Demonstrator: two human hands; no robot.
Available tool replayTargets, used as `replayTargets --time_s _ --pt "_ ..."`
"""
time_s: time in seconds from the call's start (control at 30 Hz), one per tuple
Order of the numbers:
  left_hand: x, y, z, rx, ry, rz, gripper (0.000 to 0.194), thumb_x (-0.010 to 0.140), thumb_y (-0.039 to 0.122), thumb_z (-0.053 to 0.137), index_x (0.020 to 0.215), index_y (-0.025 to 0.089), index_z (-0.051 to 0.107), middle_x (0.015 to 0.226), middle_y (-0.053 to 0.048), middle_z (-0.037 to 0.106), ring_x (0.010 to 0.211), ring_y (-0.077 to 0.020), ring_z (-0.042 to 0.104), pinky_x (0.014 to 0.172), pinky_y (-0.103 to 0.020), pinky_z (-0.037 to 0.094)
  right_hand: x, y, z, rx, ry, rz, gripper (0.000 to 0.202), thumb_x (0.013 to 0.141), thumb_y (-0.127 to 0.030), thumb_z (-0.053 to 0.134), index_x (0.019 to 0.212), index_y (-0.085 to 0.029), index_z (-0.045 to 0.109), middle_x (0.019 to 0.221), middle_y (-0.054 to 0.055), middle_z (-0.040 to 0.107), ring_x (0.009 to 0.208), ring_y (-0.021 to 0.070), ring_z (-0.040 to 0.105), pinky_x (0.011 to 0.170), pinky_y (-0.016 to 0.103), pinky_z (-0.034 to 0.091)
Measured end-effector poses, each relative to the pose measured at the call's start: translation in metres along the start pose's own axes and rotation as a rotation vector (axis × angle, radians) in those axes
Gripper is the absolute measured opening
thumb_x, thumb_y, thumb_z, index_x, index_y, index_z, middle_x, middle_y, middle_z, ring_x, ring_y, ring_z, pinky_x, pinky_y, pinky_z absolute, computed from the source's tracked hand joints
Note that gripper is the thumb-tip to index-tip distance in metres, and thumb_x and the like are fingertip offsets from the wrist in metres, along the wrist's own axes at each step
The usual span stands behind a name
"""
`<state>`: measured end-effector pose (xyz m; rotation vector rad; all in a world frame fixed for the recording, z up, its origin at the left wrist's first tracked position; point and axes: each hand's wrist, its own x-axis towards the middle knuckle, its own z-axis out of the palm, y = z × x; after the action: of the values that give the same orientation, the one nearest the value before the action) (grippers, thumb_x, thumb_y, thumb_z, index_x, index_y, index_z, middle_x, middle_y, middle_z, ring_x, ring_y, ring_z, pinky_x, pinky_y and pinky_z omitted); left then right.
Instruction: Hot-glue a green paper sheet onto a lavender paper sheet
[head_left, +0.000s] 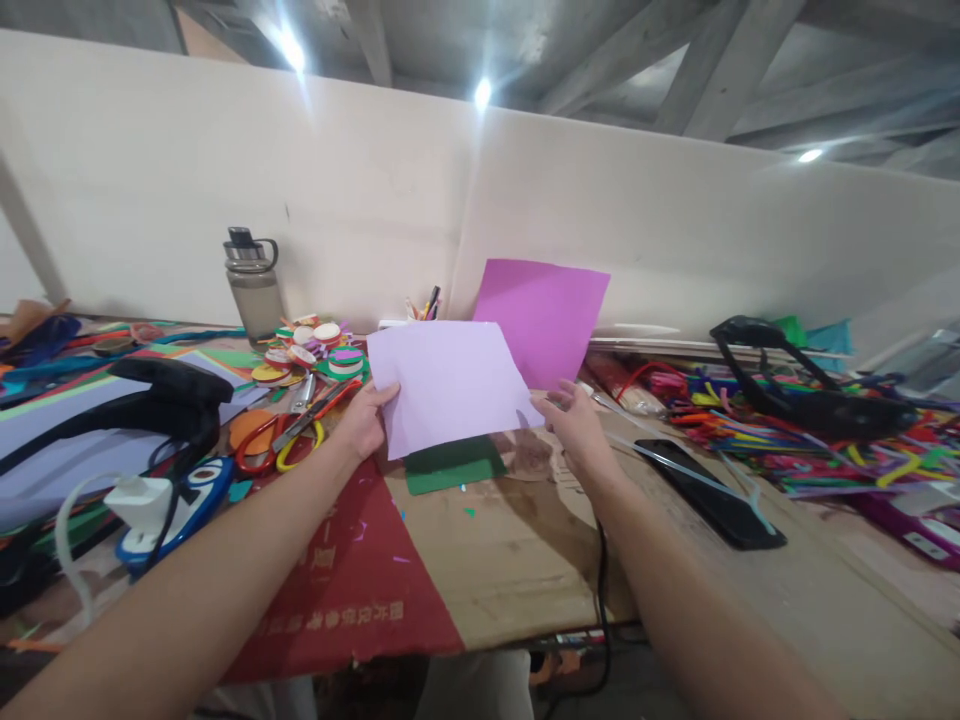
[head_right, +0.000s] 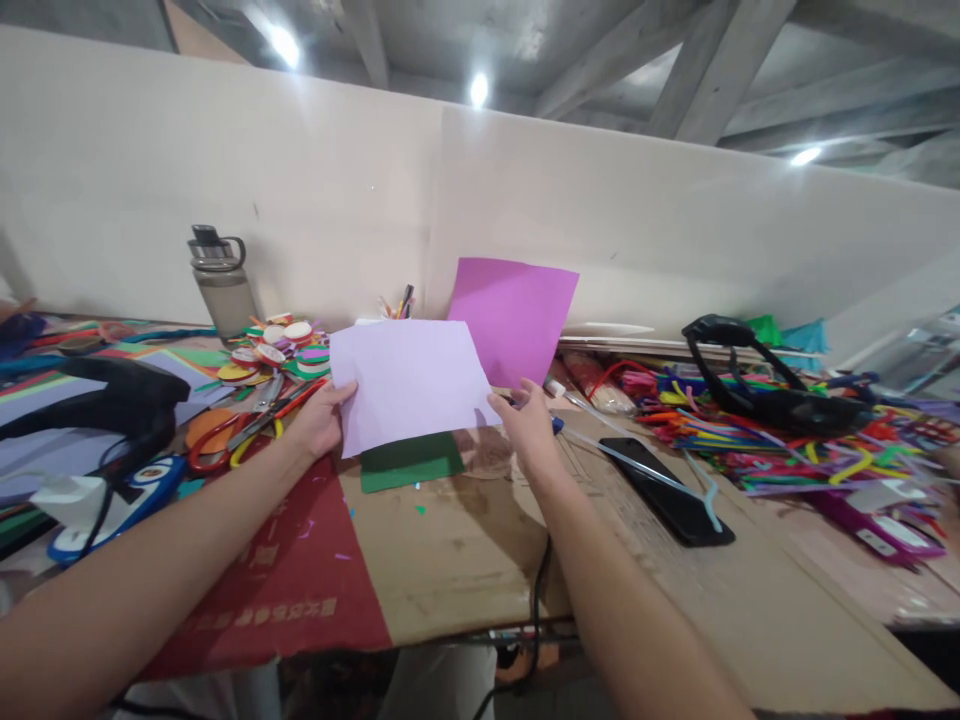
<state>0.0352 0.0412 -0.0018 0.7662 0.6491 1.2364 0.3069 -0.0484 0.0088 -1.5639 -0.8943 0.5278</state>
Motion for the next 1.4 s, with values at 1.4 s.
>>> replayTargets --time_s 1.4 --pt "-0.003 -0.001 0.007 -0.083 0.045 0.010 0.031 0.073 -0.003 0.063 0.100 0.012 0.068 0.088 -0.006 0.075 0.069 -0.0157 0.069 0.066 -0.028 0.060 -0.022 -0.013 0.015 0.579 -0.332 0.020 0.034 0.060 -0.038 0.081 0.085 -0.019 0.067 0.080 0.003 0.069 0.065 0.0151 0.061 0.053 0.026 0.053"
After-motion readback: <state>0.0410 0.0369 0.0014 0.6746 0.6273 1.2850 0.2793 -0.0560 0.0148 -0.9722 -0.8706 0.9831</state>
